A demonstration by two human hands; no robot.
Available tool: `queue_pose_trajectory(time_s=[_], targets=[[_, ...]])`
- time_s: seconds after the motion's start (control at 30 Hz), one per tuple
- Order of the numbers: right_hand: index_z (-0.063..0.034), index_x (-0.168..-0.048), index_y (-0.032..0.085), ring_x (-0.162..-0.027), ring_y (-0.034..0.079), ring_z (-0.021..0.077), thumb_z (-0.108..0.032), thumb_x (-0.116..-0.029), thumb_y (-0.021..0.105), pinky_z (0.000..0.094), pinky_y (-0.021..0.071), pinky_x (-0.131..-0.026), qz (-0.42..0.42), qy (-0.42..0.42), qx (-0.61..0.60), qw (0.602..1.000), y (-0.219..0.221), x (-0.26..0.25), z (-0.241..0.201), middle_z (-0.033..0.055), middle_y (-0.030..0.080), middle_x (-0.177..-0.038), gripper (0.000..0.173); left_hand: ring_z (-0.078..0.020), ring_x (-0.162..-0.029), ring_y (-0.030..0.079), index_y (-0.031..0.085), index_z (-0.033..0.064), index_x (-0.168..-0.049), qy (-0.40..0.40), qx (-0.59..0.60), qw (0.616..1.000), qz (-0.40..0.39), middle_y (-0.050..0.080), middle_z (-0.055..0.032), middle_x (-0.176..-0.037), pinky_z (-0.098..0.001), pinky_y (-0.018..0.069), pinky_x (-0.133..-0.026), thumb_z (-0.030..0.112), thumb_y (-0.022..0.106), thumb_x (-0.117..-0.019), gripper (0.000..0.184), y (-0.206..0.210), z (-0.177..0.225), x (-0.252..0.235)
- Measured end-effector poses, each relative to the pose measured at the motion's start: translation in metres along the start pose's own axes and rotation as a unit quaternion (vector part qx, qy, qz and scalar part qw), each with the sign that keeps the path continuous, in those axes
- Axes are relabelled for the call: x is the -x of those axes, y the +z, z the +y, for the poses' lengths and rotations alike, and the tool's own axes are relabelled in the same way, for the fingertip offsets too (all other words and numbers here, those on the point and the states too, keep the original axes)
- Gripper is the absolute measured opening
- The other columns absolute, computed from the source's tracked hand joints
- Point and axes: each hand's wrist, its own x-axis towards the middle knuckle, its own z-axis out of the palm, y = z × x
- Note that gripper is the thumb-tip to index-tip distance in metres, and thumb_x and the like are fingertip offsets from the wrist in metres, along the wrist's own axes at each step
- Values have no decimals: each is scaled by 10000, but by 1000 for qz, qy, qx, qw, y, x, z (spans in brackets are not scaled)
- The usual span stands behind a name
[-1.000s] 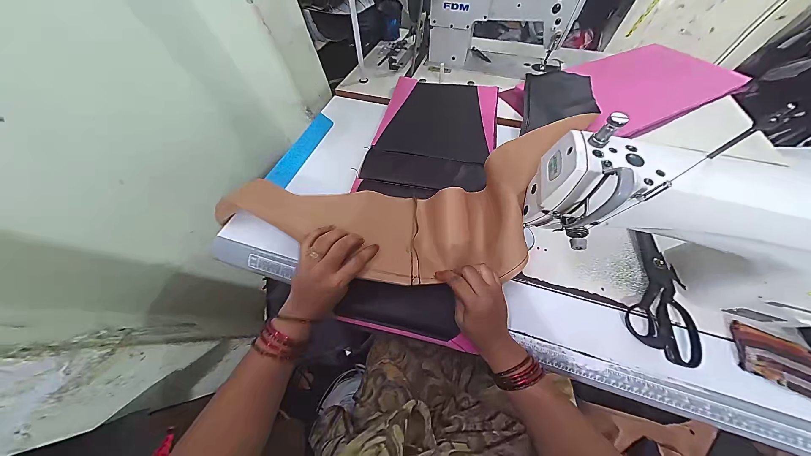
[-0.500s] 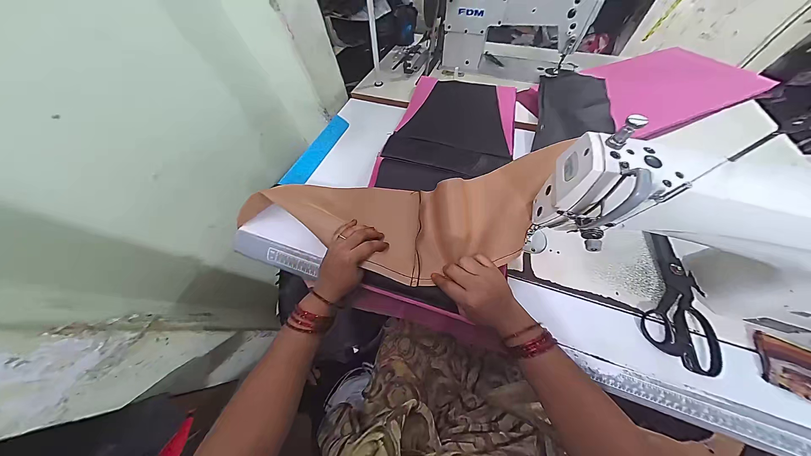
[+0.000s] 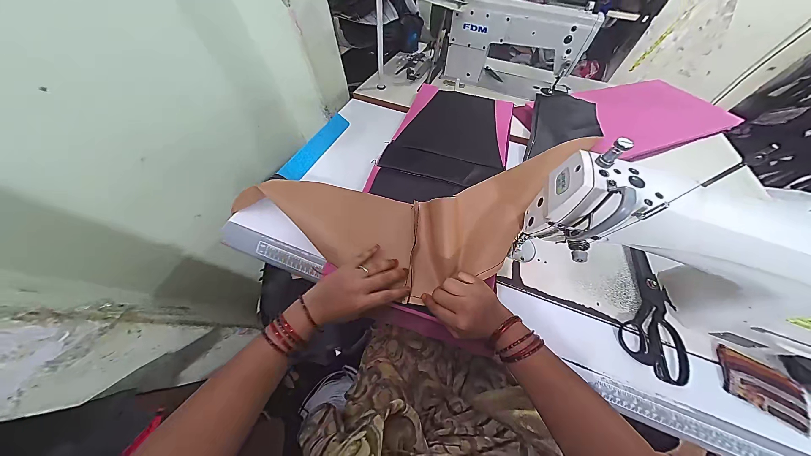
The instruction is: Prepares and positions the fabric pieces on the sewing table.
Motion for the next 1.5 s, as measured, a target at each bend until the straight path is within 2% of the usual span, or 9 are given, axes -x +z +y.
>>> queue_pose_trajectory(time_s=[0.3, 0.47, 0.53, 0.63, 0.73, 0.9, 1.07, 1.27, 1.5], targets=[[-87, -938, 745, -694, 593, 191, -69, -988, 514, 323, 449, -639, -20, -22, 34, 999, -4, -3, -6, 21, 669, -751, 236, -365, -1262, 635, 750, 146, -1195, 49, 81, 995, -38, 706, -145, -1273, -585, 501, -1046, 61, 498, -1009, 324, 1, -15, -13], [-163, -1049, 742, -985, 694, 206, -70, -964, 537, 429, 469, -923, -68, 204, 176, 961, -28, 14, -24, 6, 763, -1004, 240, -376, -1272, 630, 736, 121, -1218, 79, 42, 995, -47, 688, -159, -1313, -594, 513, -1024, -14, 511, -967, 363, 4, -19, -10], [-168, -1047, 738, -987, 703, 214, -41, -945, 538, 435, 467, -860, -64, 263, 180, 946, -32, 29, -25, 7, 774, -1032, 258, -375, -1261, 638, 727, 126, -1231, 82, 38, 996, -27, 694, -162, -1301, -584, 515, -1024, -10, 497, -978, 368, 10, -18, -5], [-209, -1001, 727, -877, 662, 219, -99, -988, 519, 399, 441, -773, -40, 237, 153, 959, -33, 42, -30, 25, 746, -958, 236, -360, -1258, 643, 726, 124, -1213, 83, 33, 996, 1, 699, -150, -1298, -570, 514, -1026, 18, 458, -1017, 348, 16, -19, -3], [-244, -1041, 745, -911, 625, 203, -137, -1025, 487, 384, 402, -825, -24, 213, 130, 968, -32, 48, -35, 19, 726, -965, 279, -349, -1260, 644, 723, 121, -1213, 83, 31, 996, 14, 698, -150, -1305, -559, 510, -1036, 52, 438, -1046, 338, 17, -19, -2], [-180, -1005, 760, -939, 618, 183, -126, -1027, 502, 362, 389, -856, -7, 188, 114, 975, -32, 48, -41, 6, 730, -947, 265, -354, -1252, 649, 700, 136, -1257, 75, 30, 996, 27, 690, -170, -1310, -549, 509, -1043, 75, 432, -1068, 333, 19, -17, 1], [-155, -1017, 750, -1062, 663, 165, -91, -1009, 498, 371, 412, -939, -29, 192, 120, 974, -31, 48, -48, 7, 764, -1123, 261, -339, -1251, 651, 696, 148, -1262, 68, 26, 997, 34, 693, -160, -1309, -531, 509, -1049, 84, 423, -1072, 339, 20, -17, 0], [-116, -1218, 725, -1109, 683, 255, -301, -991, 444, 404, 467, -983, -99, 242, 155, 953, -27, 38, -77, 104, 736, -1225, 405, -335, -1252, 650, 693, 159, -1272, 56, 26, 997, 47, 701, -158, -1285, -520, 505, -1062, 90, 440, -1073, 329, 21, -15, 1], [-182, -1175, 749, -1156, 653, 281, -450, -1010, 443, 470, 446, -1043, -54, 312, 192, 929, -6, 35, -98, 77, 719, -1230, 439, -346, -1275, 629, 684, 184, -1286, 60, 19, 997, 38, 682, -167, -1315, -519, 491, -1072, 153, 356, -1056, 402, 17, -13, 2]])
